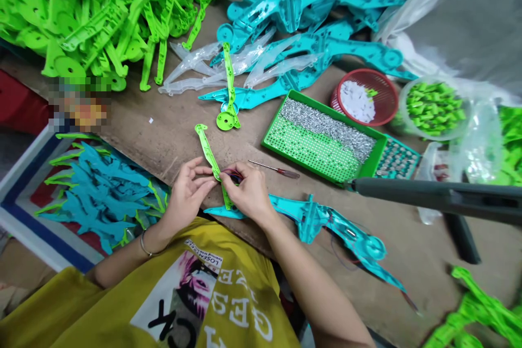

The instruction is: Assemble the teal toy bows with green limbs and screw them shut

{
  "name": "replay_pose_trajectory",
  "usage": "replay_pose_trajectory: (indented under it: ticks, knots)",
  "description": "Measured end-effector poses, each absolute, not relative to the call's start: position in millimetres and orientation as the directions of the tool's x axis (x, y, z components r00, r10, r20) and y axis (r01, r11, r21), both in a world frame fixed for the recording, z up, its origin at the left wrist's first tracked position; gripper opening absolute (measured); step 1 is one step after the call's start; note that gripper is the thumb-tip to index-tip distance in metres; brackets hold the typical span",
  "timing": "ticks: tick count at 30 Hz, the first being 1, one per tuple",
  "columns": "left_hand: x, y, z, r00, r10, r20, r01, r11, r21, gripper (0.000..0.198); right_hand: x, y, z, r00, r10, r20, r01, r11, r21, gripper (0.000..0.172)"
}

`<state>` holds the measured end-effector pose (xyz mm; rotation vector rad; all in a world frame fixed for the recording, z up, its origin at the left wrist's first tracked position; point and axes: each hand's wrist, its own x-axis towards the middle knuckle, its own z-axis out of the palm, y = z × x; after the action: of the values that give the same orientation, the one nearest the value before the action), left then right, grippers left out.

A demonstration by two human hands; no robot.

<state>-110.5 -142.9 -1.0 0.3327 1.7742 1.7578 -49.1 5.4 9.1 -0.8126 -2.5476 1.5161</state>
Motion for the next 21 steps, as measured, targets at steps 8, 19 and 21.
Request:
replay_pose_trajectory:
  ticks: [8, 19, 21]
  knots:
    - [-114.7, -130.4, -5.3, -0.742, 0.552, -0.381, -0.459, -0.005, 0.888, 0.050, -43.8, 5.7, 12.7, -0.868, 0.455, -0.199, 0.383, 0.359, -0.851, 0.018]
    - [-115.1, -122.2, -3.6, -0.731, 0.526, -0.435, -0.512, 0.000, 0.859, 0.046, -39.0, 14.2, 20.1, -0.888, 0.384, -0.255, 0.404, 0.382, -0.831, 0.015]
    - [-116.6, -123.0, -3.5, -0.723, 0.538, -0.434, -0.505, 0.016, 0.863, 0.045, -37.6, 19.6, 19.8, -0.893, 0.357, -0.274, 0.392, 0.315, -0.864, 0.018]
